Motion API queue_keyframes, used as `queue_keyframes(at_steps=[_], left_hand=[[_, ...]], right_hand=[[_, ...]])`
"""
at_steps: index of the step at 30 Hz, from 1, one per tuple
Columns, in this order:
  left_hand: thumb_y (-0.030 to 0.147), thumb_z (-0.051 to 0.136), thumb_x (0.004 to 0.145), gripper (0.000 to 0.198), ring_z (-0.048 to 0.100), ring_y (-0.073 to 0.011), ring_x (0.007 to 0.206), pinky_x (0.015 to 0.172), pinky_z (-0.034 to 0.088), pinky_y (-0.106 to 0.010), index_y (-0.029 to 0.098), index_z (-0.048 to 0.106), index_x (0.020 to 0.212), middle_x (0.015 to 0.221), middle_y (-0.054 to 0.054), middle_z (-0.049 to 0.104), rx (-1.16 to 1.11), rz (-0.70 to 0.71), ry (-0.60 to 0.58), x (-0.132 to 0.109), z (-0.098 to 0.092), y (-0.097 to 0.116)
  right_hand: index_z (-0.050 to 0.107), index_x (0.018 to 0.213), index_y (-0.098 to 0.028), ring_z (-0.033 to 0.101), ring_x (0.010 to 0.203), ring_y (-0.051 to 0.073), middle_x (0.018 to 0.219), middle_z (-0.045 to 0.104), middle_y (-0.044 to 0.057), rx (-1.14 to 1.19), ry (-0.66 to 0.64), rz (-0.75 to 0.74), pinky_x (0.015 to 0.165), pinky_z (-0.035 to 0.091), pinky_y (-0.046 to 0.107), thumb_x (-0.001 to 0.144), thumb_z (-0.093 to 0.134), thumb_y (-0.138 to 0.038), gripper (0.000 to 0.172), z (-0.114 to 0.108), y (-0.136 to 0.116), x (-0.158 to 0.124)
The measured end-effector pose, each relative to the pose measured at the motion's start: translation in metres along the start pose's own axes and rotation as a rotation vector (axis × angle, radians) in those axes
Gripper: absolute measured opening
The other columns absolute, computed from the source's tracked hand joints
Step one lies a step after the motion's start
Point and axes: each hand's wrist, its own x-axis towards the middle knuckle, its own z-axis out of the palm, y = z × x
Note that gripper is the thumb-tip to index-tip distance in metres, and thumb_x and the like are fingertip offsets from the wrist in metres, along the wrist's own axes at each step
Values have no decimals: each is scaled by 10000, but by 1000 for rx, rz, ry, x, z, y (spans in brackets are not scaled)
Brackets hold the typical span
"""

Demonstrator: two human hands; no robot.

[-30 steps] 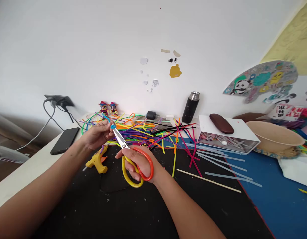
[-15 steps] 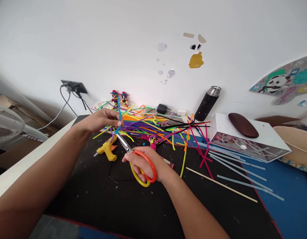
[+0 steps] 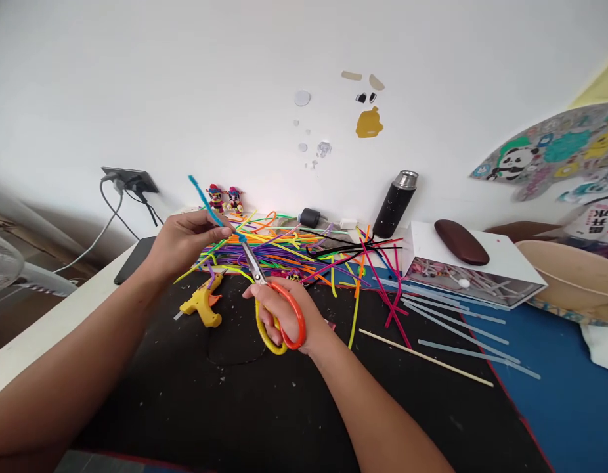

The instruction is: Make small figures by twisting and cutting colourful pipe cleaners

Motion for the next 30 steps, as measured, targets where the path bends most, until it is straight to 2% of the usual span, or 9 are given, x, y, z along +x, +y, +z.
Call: queue_keyframes(at_steps=[5,9,12,17,20,22,25,28,30], left_hand=[[385,970,661,290,630,-171,691,664,515,-285,186,814,803,772,-46,762,-297,-121,-16,-2,13,-7],[344,986,663,269,644,-147,668,638,532,-246,170,815,777,737,-47,759,-542,-158,-42,-5,29,-14],[342,997,646,301,660,-145,649,570,516,-213,143,807,769,700,-54,736,-767,-239,-44,-6,37,-23],[294,1010,599,328,607,-109,548,495,476,-184,116,747,678,617,-30,663,-975,-347,-102,-3,36,-31],[317,1002,590,330,573,-102,518,475,446,-186,127,762,714,610,-24,651,-927,-356,-185,1,22,-33],[338,998,580,332,558,-105,514,478,436,-197,132,774,715,605,-27,647,-810,-353,-272,4,9,-33],[354,977,595,299,568,-122,540,516,457,-226,143,794,702,639,-42,683,-544,-340,-360,7,-10,-29],[369,917,661,230,674,-201,669,673,551,-306,175,816,730,691,-56,746,-237,-318,-500,9,-23,-22],[395,869,698,200,719,-235,764,750,572,-323,203,826,738,750,-46,779,-19,-246,-569,11,-27,-16]], right_hand=[[697,1015,-143,364,306,41,552,488,-90,152,9,-50,330,242,182,966,655,-543,405,2,1,0],[706,1016,-138,360,299,35,547,499,-87,241,-20,-79,322,220,175,970,661,-541,408,0,4,2],[712,1029,-135,361,291,33,542,501,-86,263,-51,-81,316,215,169,984,652,-540,412,-2,7,3],[713,1063,-133,394,291,44,534,506,-82,215,-156,-59,311,243,162,1005,641,-531,409,-4,3,0],[707,1056,-136,399,294,50,526,498,-87,134,-181,-40,313,280,162,992,658,-533,405,-4,-4,-4],[706,1055,-139,413,306,55,528,499,-87,62,-195,-6,321,306,161,990,663,-525,394,-3,-7,-6],[706,1051,-144,412,320,55,535,496,-89,-50,-195,71,331,332,164,982,664,-529,394,0,-9,-7],[692,1020,-153,404,321,61,525,487,-95,-161,-163,138,333,353,175,965,658,-544,396,5,-5,-6],[678,995,-163,404,315,67,510,479,-101,-230,-121,187,330,357,182,956,653,-536,376,8,-2,-5]])
